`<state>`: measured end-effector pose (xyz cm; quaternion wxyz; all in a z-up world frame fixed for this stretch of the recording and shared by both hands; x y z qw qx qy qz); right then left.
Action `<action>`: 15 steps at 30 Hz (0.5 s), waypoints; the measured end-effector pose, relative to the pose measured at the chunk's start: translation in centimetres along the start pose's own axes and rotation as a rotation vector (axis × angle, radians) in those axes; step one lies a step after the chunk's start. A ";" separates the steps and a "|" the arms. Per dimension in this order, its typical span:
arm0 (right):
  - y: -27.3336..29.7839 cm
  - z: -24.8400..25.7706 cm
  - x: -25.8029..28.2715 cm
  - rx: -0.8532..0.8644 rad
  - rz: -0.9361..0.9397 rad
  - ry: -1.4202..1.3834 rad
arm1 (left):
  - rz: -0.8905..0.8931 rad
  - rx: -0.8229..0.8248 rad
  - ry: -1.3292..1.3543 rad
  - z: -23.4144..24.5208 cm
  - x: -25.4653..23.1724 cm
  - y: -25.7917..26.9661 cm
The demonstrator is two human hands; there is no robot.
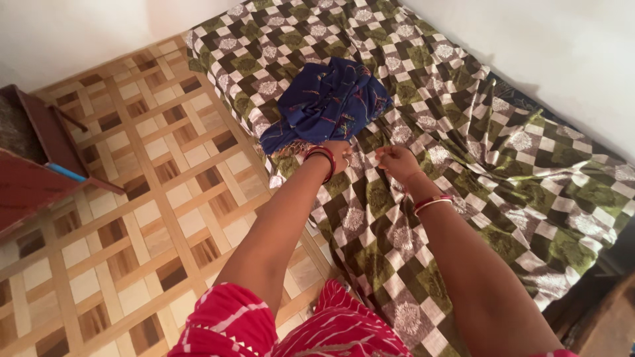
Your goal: The person folds a small striped cloth and places it on a pillow, then folds a dark blue cloth and places it on a sofa. The person then removes a checkered bedsheet from a bed, folds it, and spreads a dark patterned sheet over the bed.
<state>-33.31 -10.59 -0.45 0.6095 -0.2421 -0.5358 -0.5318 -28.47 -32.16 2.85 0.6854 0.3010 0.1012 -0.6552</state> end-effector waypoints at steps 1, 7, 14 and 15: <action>-0.6 0.1 0.4 -0.012 0.007 0.014 | -0.003 0.003 0.014 0.3 -0.1 -0.7; -4.5 0.0 1.5 -0.013 0.077 0.016 | -0.056 -0.020 -0.028 1.9 -0.5 -4.6; -9.3 1.0 1.1 -0.018 0.048 0.005 | -0.044 0.026 0.024 2.6 -0.5 -9.5; -9.5 1.1 0.9 -0.028 0.039 0.012 | -0.035 0.041 0.026 2.6 -0.5 -9.9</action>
Point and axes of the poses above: each hand's wrist, its own y-axis away from the middle knuckle, its own z-axis out of the back of the hand, x = y × z, the point moved 5 cm from there along -y, towards the middle knuckle
